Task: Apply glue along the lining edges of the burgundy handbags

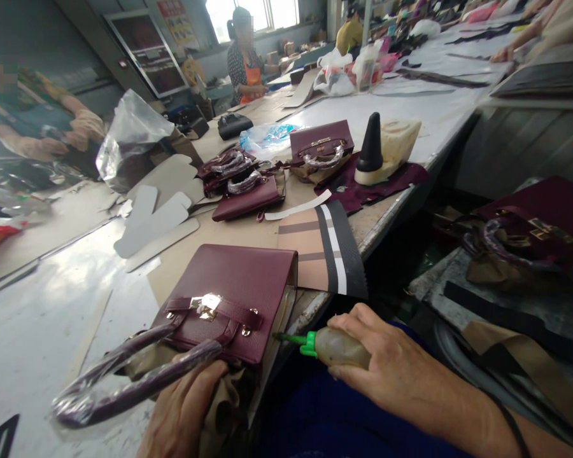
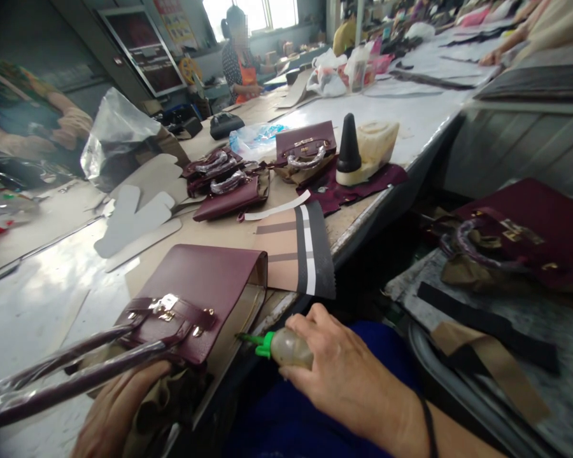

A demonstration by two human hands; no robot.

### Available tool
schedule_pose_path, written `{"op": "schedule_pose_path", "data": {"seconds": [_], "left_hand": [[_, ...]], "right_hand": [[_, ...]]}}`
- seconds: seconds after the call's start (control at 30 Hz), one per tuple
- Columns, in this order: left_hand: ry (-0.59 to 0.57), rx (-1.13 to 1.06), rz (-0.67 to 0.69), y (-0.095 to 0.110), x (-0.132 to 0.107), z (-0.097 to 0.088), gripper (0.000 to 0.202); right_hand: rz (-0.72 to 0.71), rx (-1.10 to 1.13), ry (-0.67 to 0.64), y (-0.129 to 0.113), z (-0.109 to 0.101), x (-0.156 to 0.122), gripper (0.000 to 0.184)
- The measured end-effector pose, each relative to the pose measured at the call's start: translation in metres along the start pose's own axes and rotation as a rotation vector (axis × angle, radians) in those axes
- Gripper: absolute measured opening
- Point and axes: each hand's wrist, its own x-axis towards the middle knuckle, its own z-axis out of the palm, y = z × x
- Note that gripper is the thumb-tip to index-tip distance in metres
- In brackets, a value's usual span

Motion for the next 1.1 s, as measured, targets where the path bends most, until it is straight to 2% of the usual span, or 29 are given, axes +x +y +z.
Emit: {"op": "schedule_pose_path", "data": {"seconds": [0.33, 0.53, 0.7, 0.8, 0.93, 1.1], "left_hand": [[-0.007, -0.003, 0.058, 0.004, 0.003, 0.003, 0.029], [-0.027, 0.033, 0.098, 0.001, 0.003, 0.004, 0.030], [-0.010, 0.016, 0.123, 0.002, 0.005, 0.005, 0.031], [-0.012, 0.011, 0.085, 0.004, 0.005, 0.006, 0.031], [-0.008, 0.001, 0.120, 0.005, 0.007, 0.007, 0.031], [-0.019, 0.007, 0.095, 0.004, 0.008, 0.007, 0.030]], "right_hand": [[-0.055, 0.019, -0.111, -0.012, 0.014, -0.022, 0.041], [-0.090, -0.054, -0.005, -0.009, 0.017, -0.019, 0.039], [-0.182, -0.083, -0.057, -0.013, 0.021, -0.029, 0.046], [-0.161, -0.092, -0.041, -0.013, 0.021, -0.030, 0.043], [-0.129, -0.106, 0.045, -0.009, 0.019, -0.026, 0.040], [-0.160, -0.044, -0.030, -0.011, 0.020, -0.031, 0.044]]}}
